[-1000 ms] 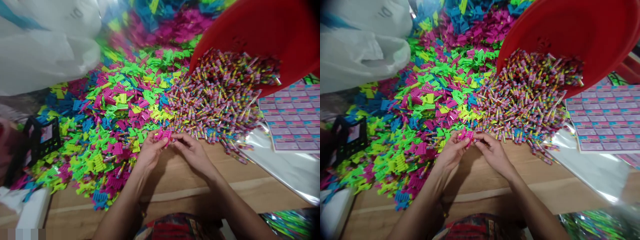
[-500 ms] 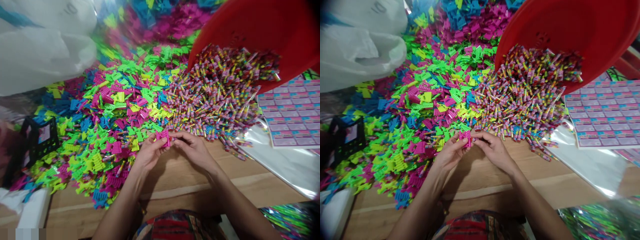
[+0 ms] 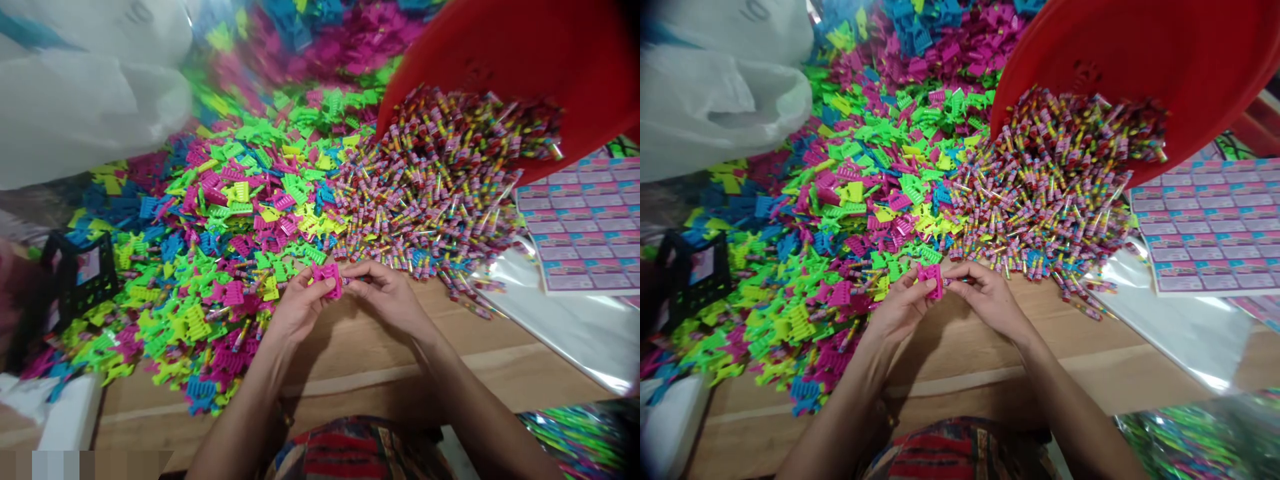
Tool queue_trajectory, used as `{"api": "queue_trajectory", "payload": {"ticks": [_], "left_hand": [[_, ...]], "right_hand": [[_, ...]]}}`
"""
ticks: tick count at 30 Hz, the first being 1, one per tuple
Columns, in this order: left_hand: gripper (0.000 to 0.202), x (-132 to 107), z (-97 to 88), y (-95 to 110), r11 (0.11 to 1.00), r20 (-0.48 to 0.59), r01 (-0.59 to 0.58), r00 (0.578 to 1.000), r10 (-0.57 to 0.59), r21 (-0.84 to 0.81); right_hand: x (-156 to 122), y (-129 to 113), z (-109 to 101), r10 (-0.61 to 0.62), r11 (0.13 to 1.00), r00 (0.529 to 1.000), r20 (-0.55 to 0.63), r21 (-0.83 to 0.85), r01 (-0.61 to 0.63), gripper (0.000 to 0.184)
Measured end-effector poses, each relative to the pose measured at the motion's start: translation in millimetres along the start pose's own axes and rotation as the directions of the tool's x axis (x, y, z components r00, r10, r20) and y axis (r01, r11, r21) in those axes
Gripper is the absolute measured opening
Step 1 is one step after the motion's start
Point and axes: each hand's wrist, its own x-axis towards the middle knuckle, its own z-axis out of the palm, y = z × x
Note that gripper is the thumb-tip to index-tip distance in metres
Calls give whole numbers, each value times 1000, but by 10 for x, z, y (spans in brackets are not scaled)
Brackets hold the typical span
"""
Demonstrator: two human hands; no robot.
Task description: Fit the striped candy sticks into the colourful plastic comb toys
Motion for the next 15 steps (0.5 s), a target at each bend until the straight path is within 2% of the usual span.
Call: {"api": "queue_trajectory", "payload": {"ticks": [4, 9, 11, 15], "left_hand": [[41, -7, 13, -58, 999, 13, -36, 999, 36, 36], [36, -19, 43, -118, 968, -45, -167, 983, 179, 188], [35, -22, 44, -124, 966, -39, -163, 984, 174, 201], [38, -24, 35, -134, 981, 13, -95, 996, 94, 169]], "right_hand": [[2, 22, -4, 2, 1000, 1000, 15, 20, -3, 24], [-40, 46, 42, -31, 999, 999, 11, -12, 32, 22], [-63, 59, 54, -52, 998, 999, -5, -24, 52, 22], [-105, 93, 58, -88, 995, 996, -5, -36, 88, 18]]}}
